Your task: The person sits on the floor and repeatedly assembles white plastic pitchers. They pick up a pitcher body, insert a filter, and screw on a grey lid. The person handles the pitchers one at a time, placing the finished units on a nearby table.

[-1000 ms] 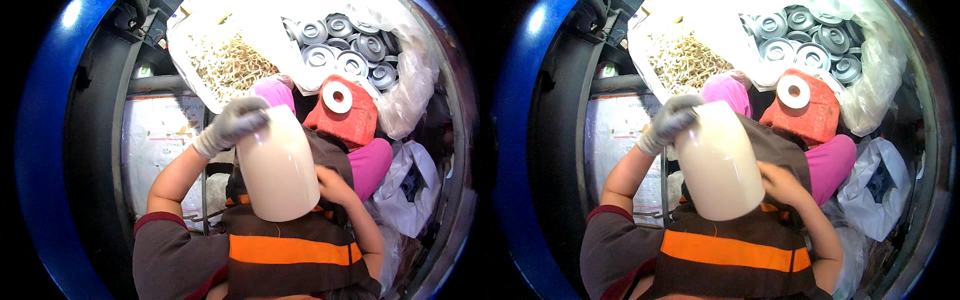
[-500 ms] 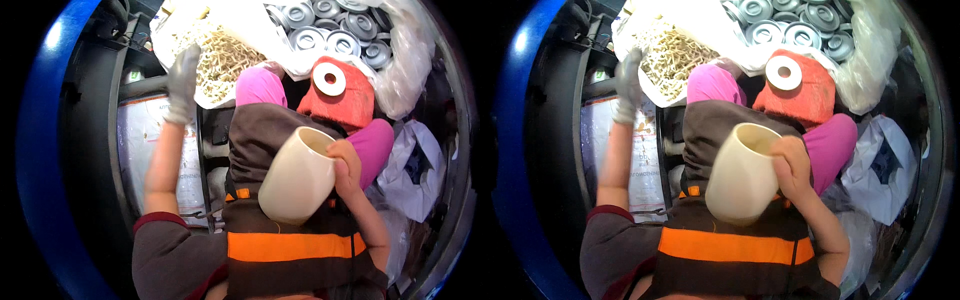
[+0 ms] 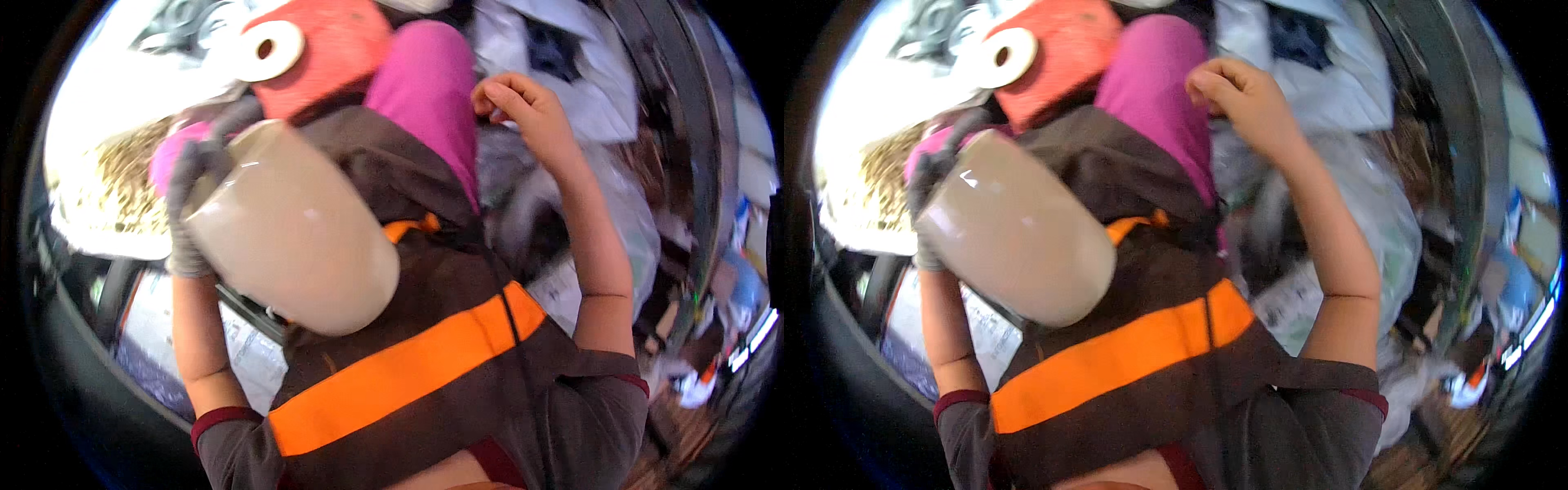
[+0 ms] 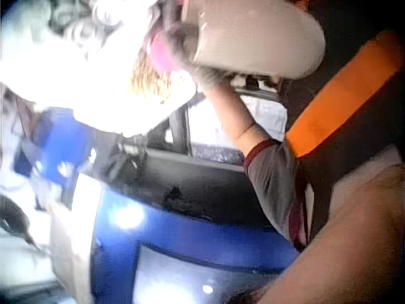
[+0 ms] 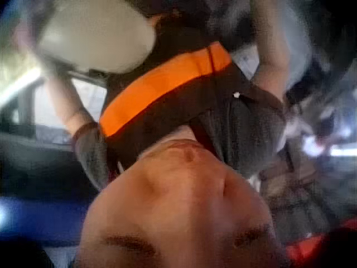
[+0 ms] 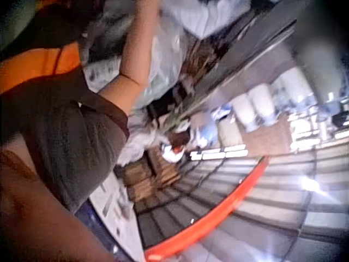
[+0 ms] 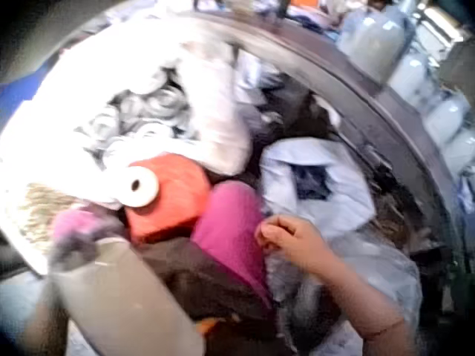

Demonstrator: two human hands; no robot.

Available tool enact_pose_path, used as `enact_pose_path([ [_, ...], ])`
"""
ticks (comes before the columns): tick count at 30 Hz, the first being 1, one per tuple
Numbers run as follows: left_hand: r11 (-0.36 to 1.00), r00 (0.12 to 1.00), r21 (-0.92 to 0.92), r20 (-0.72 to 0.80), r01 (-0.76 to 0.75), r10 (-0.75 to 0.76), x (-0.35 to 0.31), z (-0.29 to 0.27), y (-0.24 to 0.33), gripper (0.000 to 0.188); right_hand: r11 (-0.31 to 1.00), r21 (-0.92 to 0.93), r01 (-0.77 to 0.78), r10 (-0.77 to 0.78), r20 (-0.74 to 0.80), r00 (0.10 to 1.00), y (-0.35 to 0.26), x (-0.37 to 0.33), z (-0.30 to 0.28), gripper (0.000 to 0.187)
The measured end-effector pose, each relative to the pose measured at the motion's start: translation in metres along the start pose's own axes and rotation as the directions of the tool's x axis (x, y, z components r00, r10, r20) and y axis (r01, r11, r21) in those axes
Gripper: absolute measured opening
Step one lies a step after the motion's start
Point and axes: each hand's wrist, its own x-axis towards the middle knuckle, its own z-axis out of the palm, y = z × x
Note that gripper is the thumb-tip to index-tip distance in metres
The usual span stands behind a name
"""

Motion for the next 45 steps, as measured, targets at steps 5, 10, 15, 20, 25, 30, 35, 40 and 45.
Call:
enact_pose_path([
  [5,0.926,0.984,0.367,0.107,0.091,-0.140,0.057,0.009,-0.032,0.054,0.708,-0.282,-0.647,0.705,0.328,0.629,0.144,-0.092,-0.065,0.036],
  [10,0.926,0.974,0.341,0.097,0.160,-0.204,0.062,-0.004,-0.029,0.051,0.139,-0.841,-0.523,0.797,-0.219,0.563,0.279,-0.151,-0.061,0.051],
  [15,0.894,0.966,0.437,0.173,0.101,-0.193,0.069,0.005,-0.023,0.049,0.111,-0.825,-0.554,0.552,-0.413,0.725,0.416,-0.280,-0.167,0.059],
  [20,0.881,0.980,0.457,0.086,0.123,-0.181,0.060,0.015,-0.029,0.049,-0.072,-0.876,-0.476,0.897,-0.266,0.354,0.326,-0.221,-0.085,0.062],
  [25,0.895,0.975,0.413,0.066,0.166,-0.211,0.061,0.016,-0.029,0.051,-0.088,-0.960,-0.266,0.977,-0.135,0.163,0.339,-0.242,-0.025,0.056],
  [30,0.881,0.979,0.460,0.096,0.115,-0.179,0.057,0.010,-0.025,0.055,0.039,-0.972,-0.231,0.995,0.016,0.101,0.343,-0.241,-0.033,0.051],
  [35,0.894,0.977,0.445,0.170,0.040,-0.128,0.060,0.000,-0.034,0.049,0.162,-0.908,-0.385,0.968,0.070,0.242,0.327,-0.236,-0.060,0.044],
  [40,0.959,0.965,0.219,0.153,0.178,-0.214,0.059,0.007,-0.030,0.041,0.360,-0.717,-0.597,0.814,-0.071,0.576,0.289,-0.239,-0.076,0.035],
  [45,0.960,0.967,0.238,0.167,0.148,-0.191,0.069,0.023,-0.031,0.040,0.708,-0.360,-0.607,0.575,-0.204,0.792,0.164,-0.167,-0.071,0.034],
])
